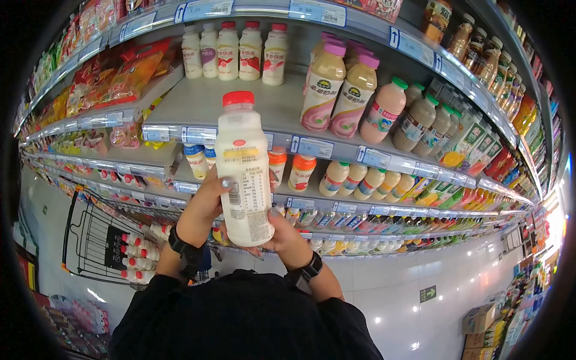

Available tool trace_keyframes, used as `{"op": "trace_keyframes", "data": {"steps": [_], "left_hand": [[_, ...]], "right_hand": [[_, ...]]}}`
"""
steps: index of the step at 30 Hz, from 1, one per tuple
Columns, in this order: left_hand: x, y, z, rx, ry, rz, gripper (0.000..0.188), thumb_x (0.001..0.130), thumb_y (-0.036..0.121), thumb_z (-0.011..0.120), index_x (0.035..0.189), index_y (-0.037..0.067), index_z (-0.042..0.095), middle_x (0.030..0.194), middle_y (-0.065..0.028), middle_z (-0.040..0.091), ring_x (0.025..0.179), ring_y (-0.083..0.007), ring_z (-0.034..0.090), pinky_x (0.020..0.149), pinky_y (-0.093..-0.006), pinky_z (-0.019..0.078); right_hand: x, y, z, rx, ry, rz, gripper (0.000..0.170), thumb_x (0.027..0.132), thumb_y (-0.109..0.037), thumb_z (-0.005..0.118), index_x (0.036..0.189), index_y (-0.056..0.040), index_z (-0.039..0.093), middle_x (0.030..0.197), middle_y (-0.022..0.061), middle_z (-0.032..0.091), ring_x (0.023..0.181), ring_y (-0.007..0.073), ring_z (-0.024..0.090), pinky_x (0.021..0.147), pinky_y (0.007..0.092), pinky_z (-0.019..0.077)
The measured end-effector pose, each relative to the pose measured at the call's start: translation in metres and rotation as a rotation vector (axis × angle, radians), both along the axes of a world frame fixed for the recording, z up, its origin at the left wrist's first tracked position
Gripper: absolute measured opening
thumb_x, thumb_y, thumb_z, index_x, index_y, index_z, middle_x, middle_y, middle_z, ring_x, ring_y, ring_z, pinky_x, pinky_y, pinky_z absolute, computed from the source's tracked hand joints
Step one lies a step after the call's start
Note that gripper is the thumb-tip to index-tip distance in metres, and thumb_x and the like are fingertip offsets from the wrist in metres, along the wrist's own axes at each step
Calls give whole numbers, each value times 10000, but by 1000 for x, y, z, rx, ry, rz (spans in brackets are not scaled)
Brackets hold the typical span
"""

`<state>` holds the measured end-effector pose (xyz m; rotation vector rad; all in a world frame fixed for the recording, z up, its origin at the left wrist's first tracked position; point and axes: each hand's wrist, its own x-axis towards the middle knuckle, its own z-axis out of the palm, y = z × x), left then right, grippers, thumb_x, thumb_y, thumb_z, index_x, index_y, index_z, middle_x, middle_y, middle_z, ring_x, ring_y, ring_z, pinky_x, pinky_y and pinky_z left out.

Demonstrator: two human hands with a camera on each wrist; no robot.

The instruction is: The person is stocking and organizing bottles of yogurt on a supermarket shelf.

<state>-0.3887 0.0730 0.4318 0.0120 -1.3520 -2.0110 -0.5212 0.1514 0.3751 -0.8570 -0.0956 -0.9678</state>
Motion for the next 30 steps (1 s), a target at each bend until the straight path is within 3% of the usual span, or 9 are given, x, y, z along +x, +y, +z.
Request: {"op": "trace_keyframes", "data": {"steps": [5, 8, 11, 17, 23, 26, 30], "left_hand": [[-2, 7, 6, -9, -91, 15, 749, 742, 256, 639, 1340, 15, 258, 1247, -134, 459, 1132, -204, 465, 930, -328, 393], [-3, 15, 10, -144, -178, 95, 805, 672, 337, 697, 1287, -17, 317, 1128, -198, 547, 1007, -281, 581, 862, -381, 472], [0, 11, 5, -185, -200, -51, 877, 669, 106, 681, 1385, 33, 180, 1273, -109, 430, 1192, -185, 388, 975, -332, 324], [5, 16, 5, -118, -192, -163, 969, 602, 87, 727, 1389, 38, 164, 1278, -104, 421, 1177, -184, 405, 964, -334, 338], [4, 26, 14, -254, -207, -59, 1002, 561, 113, 758, 1378, 30, 183, 1259, -98, 434, 1160, -188, 426, 953, -335, 357], [0, 28, 12, -208, -253, -18, 1072, 488, 190, 796, 1365, 8, 207, 1269, -108, 444, 1158, -209, 456, 954, -350, 374], [-7, 32, 9, -179, -241, -48, 1068, 515, 169, 787, 1377, 20, 175, 1278, -107, 426, 1169, -197, 432, 962, -340, 358]], "right_hand": [[-5, 5, -8, 39, -1, -90, 729, 805, -460, 570, 1294, -1, 285, 1096, 247, 506, 664, 251, 610, 410, 295, 479], [-6, 5, -20, 17, -53, -127, 717, 822, -388, 577, 1327, -19, 227, 1157, 220, 479, 739, 268, 617, 417, 306, 491], [-6, 11, -19, -6, -56, -151, 721, 832, -344, 573, 1351, -35, 180, 1203, 199, 448, 809, 272, 608, 430, 311, 498], [-3, 16, -17, -57, -20, -145, 776, 815, -302, 609, 1371, -49, 131, 1229, 190, 428, 869, 278, 597, 456, 325, 509], [-2, 22, -14, -67, -44, -205, 795, 807, -309, 623, 1371, -43, 130, 1226, 194, 430, 854, 286, 594, 474, 339, 513], [-7, 24, -24, -65, -10, -226, 797, 806, -315, 623, 1369, -34, 134, 1223, 196, 434, 865, 298, 590, 485, 347, 515], [-14, 28, -40, -3, -3, -245, 803, 782, -328, 646, 1362, -27, 179, 1210, 200, 446, 850, 309, 592, 499, 357, 521]]}}
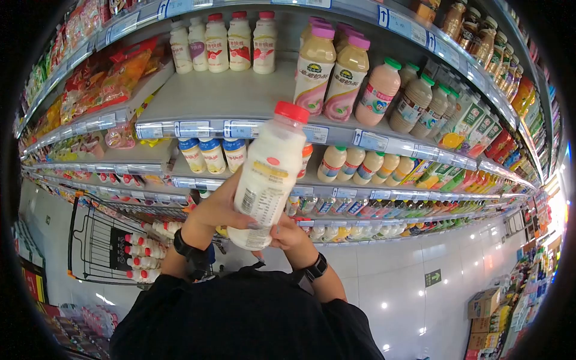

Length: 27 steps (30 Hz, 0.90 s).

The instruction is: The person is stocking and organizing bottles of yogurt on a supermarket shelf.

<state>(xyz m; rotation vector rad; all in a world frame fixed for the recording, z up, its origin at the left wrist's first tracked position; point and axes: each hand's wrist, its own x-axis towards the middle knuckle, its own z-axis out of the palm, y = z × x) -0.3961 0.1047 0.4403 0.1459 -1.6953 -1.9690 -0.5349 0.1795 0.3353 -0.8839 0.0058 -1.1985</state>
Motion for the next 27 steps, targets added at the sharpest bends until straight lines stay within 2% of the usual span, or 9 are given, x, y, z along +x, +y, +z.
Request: {"op": "trace_keyframes", "data": {"steps": [2, 7, 10, 23, 27], "left_hand": [[-4, -1, -8, -37, -9, -31, 1038, 560, 129, 766, 1386, 29, 146, 1280, -110, 409, 1173, -191, 410, 958, -333, 353], [-15, 0, -14, -219, -76, -148, 1042, 559, 238, 765, 1378, 26, 156, 1269, -131, 421, 1170, -204, 409, 969, -339, 329], [-22, -1, -21, -251, -65, -159, 1036, 562, 232, 763, 1377, 28, 157, 1260, -134, 428, 1162, -206, 416, 964, -339, 335], [-13, 9, -33, -108, -82, -149, 991, 591, 258, 750, 1373, 27, 187, 1270, -129, 397, 1199, -216, 372, 986, -359, 303], [-7, 10, -40, -168, -87, -102, 980, 595, 253, 745, 1369, 22, 190, 1270, -127, 398, 1197, -218, 376, 984, -357, 307]], "right_hand": [[-5, 4, -9, 63, -5, 11, 810, 769, -334, 658, 1359, -27, 195, 1204, 200, 451, 838, 311, 594, 502, 360, 523], [-6, 13, -21, 113, -6, -34, 815, 761, -336, 664, 1357, -27, 202, 1198, 201, 454, 834, 310, 594, 501, 360, 524], [-4, 15, -27, 122, -21, -74, 817, 757, -337, 668, 1356, -27, 207, 1195, 202, 455, 832, 310, 594, 500, 360, 524], [12, 17, -30, 84, -70, -168, 829, 736, -343, 685, 1350, -27, 225, 1182, 205, 462, 823, 308, 594, 496, 362, 526], [20, 20, -35, 58, -109, -240, 833, 730, -345, 690, 1348, -27, 231, 1178, 206, 464, 820, 308, 594, 495, 362, 527]]}}
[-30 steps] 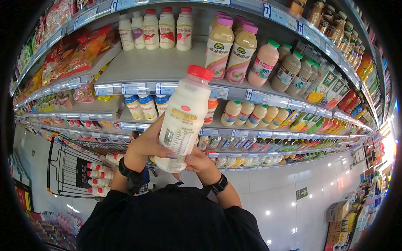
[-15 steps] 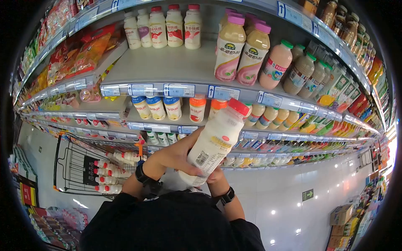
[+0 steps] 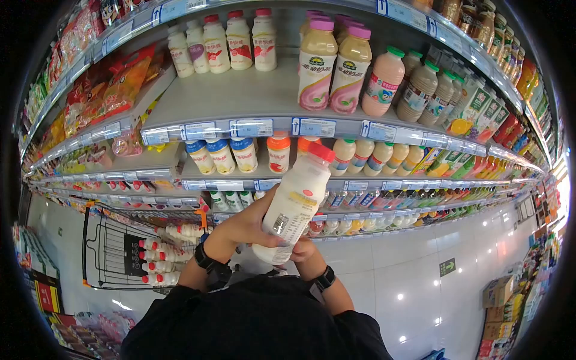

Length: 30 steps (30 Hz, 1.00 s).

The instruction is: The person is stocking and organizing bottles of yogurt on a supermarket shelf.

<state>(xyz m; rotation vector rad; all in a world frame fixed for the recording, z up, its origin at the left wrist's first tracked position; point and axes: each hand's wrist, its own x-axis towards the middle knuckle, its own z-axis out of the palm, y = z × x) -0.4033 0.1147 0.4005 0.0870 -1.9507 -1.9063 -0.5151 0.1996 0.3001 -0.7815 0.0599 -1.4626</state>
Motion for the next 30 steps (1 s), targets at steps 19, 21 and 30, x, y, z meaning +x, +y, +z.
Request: {"op": "trace_keyframes", "data": {"steps": [19, 21, 30], "left_hand": [[21, -5, -14, 188, 6, 166, 1020, 598, 218, 770, 1384, 33, 146, 1289, -122, 409, 1167, -221, 442, 958, -356, 368], [22, -3, -14, 181, 13, 184, 1014, 597, 214, 770, 1380, 33, 152, 1282, -124, 414, 1161, -224, 448, 953, -354, 373], [20, -3, -15, 223, 11, 142, 940, 635, 189, 719, 1375, 22, 165, 1282, -129, 397, 1202, -218, 373, 982, -354, 313]], "right_hand": [[5, -19, -33, 176, -156, 336, 884, 615, -334, 754, 1328, -56, 312, 1198, 265, 457, 1003, 487, 508, 740, 485, 511], [6, -19, -33, 185, -154, 326, 882, 613, -339, 753, 1325, -52, 318, 1198, 262, 460, 1001, 497, 504, 755, 494, 503], [-1, -19, -15, 152, -98, 350, 824, 641, -338, 729, 1309, -49, 343, 1172, 237, 490, 969, 393, 542, 692, 433, 490]]}}
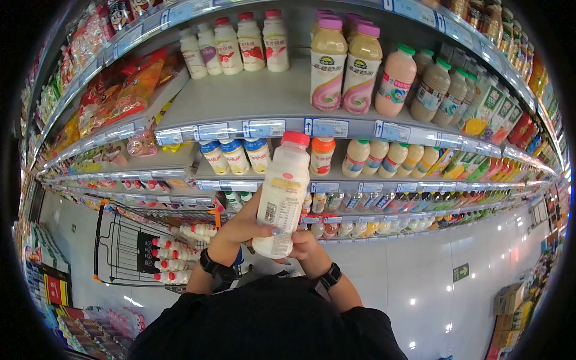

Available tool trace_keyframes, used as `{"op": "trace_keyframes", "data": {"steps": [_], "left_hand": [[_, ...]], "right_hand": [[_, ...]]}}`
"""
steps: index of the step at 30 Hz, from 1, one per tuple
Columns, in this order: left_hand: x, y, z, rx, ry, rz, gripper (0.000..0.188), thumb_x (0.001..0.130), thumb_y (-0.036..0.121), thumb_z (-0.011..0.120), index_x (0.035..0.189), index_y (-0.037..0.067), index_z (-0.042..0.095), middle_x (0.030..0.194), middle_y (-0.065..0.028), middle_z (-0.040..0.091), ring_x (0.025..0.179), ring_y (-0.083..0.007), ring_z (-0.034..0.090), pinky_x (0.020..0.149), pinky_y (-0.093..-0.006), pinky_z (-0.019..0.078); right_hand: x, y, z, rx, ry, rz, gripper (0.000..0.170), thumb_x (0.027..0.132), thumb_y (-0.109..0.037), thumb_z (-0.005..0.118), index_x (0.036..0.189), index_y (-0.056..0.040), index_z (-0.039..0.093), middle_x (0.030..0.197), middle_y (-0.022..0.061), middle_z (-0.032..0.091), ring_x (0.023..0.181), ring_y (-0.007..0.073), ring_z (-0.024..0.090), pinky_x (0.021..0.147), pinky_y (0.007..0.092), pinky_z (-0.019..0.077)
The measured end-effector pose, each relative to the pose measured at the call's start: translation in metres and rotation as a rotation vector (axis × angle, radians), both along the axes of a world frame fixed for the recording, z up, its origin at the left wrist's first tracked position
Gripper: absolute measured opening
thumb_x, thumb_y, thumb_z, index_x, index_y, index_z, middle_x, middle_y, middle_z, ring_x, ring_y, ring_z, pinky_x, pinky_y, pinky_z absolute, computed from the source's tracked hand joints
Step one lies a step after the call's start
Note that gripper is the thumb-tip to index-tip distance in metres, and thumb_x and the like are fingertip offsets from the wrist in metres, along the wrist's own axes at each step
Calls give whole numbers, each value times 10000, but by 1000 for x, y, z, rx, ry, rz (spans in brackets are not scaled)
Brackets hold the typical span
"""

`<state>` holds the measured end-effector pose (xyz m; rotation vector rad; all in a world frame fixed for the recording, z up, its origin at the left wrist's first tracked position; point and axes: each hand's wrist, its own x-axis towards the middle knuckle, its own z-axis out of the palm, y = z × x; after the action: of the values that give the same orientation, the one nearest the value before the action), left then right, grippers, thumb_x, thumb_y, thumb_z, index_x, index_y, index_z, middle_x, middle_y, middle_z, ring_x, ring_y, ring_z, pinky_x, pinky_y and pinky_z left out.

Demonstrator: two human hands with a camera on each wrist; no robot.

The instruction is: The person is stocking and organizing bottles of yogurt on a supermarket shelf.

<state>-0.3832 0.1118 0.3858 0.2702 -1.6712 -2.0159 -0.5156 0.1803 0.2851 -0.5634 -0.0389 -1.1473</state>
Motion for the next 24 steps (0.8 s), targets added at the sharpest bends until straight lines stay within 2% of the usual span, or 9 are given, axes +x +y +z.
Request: {"op": "trace_keyframes", "data": {"steps": [1, 3, 5, 10, 12, 14, 18, 22, 24], "left_hand": [[0, -1, 0, -14, -3, 6, 962, 627, 214, 732, 1376, 22, 161, 1282, -125, 401, 1195, -216, 388, 976, -353, 325], [-2, -2, -1, -36, -9, 14, 1007, 611, 264, 759, 1378, 24, 153, 1284, -117, 409, 1180, -210, 418, 963, -351, 351], [-3, 0, 1, -26, -4, 9, 1015, 611, 271, 757, 1383, 27, 144, 1296, -115, 395, 1200, -207, 390, 978, -349, 326], [-5, 0, 2, -34, 9, -5, 972, 628, 215, 722, 1383, 24, 142, 1301, -135, 378, 1221, -223, 352, 994, -357, 294], [-5, -2, 2, -13, 15, -8, 979, 625, 212, 725, 1386, 29, 137, 1301, -133, 378, 1224, -223, 348, 993, -359, 295], [-3, -5, -2, 27, -9, -15, 981, 623, 207, 726, 1385, 31, 134, 1300, -131, 378, 1223, -225, 346, 992, -362, 296], [5, -12, -5, 35, -56, 7, 1067, 599, 309, 763, 1389, 17, 108, 1320, -127, 368, 1208, -227, 383, 991, -356, 309], [18, -24, -7, 17, -67, 5, 1053, 617, 325, 751, 1388, 9, 106, 1326, -132, 364, 1211, -227, 381, 985, -356, 318], [28, -34, -15, -67, -83, 31, 1020, 638, 330, 737, 1384, 4, 123, 1321, -134, 371, 1211, -225, 380, 981, -354, 323]], "right_hand": [[0, 0, 1, -18, -9, -1, 801, 656, -336, 717, 1307, -52, 346, 1171, 235, 490, 945, 364, 554, 647, 405, 490], [0, -1, 3, -112, -100, 82, 743, 717, -336, 666, 1323, -76, 323, 1153, 252, 482, 801, 294, 590, 442, 307, 455], [-1, 3, 0, -61, 6, -49, 754, 695, -306, 678, 1309, -41, 330, 1118, 244, 501, 743, 294, 599, 414, 313, 462], [-8, 1, -1, -65, 45, -28, 781, 674, -283, 685, 1302, 0, 318, 1118, 248, 504, 722, 291, 605, 397, 322, 475], [-10, 0, -7, 6, 92, -48, 847, 598, -311, 743, 1292, -17, 357, 1161, 238, 497, 918, 367, 557, 665, 424, 476], [-9, -1, -13, 49, 115, -70, 876, 559, -323, 772, 1285, -26, 380, 1185, 228, 494, 1019, 406, 531, 820, 483, 463], [0, -8, -16, 74, 91, -77, 860, 553, -294, 765, 1279, -26, 391, 1188, 206, 502, 1032, 395, 529, 875, 499, 429], [14, -22, -14, -13, 112, -104, 802, 620, -234, 683, 1291, 34, 336, 1177, 203, 505, 935, 299, 589, 682, 357, 528], [20, -26, 0, 2, 214, -109, 811, 614, -230, 682, 1295, 36, 330, 1195, 195, 498, 1025, 298, 547, 818, 374, 467]]}}
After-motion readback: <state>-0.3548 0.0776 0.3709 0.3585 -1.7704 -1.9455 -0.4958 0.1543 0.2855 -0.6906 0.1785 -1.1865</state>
